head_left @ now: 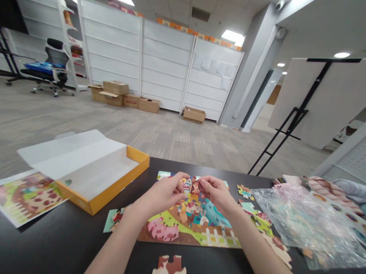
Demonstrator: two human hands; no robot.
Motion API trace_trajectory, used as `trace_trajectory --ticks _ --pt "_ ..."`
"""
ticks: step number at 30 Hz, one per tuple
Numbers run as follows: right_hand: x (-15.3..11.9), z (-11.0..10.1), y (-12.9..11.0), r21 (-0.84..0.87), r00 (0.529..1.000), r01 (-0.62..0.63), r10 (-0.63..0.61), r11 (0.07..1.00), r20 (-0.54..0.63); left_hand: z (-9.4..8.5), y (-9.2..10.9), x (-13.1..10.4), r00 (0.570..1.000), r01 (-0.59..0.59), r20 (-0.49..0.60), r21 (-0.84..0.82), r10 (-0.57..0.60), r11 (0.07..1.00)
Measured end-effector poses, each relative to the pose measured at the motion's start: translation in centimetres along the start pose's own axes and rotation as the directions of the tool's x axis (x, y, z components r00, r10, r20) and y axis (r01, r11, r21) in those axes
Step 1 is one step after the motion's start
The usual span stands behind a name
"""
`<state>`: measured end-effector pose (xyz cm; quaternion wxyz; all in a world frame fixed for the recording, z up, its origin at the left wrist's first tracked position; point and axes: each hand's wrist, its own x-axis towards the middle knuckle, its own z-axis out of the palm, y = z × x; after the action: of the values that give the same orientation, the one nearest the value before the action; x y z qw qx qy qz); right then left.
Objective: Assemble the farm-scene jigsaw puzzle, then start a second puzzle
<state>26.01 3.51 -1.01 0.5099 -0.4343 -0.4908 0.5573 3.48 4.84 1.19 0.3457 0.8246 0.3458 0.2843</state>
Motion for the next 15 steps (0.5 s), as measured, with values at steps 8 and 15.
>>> trace_trajectory --ticks 8,15 --pt "-0.28 0.46 -0.49 0.045 1.000 -0.003 0.004 0.999 -0.019 -0.05 0.56 -0.06 1.000 -0.008 -0.015 -0.040 0.008 0.999" --pt "-0.29 0.45 -0.47 0.055 1.000 -0.009 0.011 0.998 -0.023 -0.07 0.64 0.01 1.000 -0.017 -0.023 -0.051 0.016 0.999"
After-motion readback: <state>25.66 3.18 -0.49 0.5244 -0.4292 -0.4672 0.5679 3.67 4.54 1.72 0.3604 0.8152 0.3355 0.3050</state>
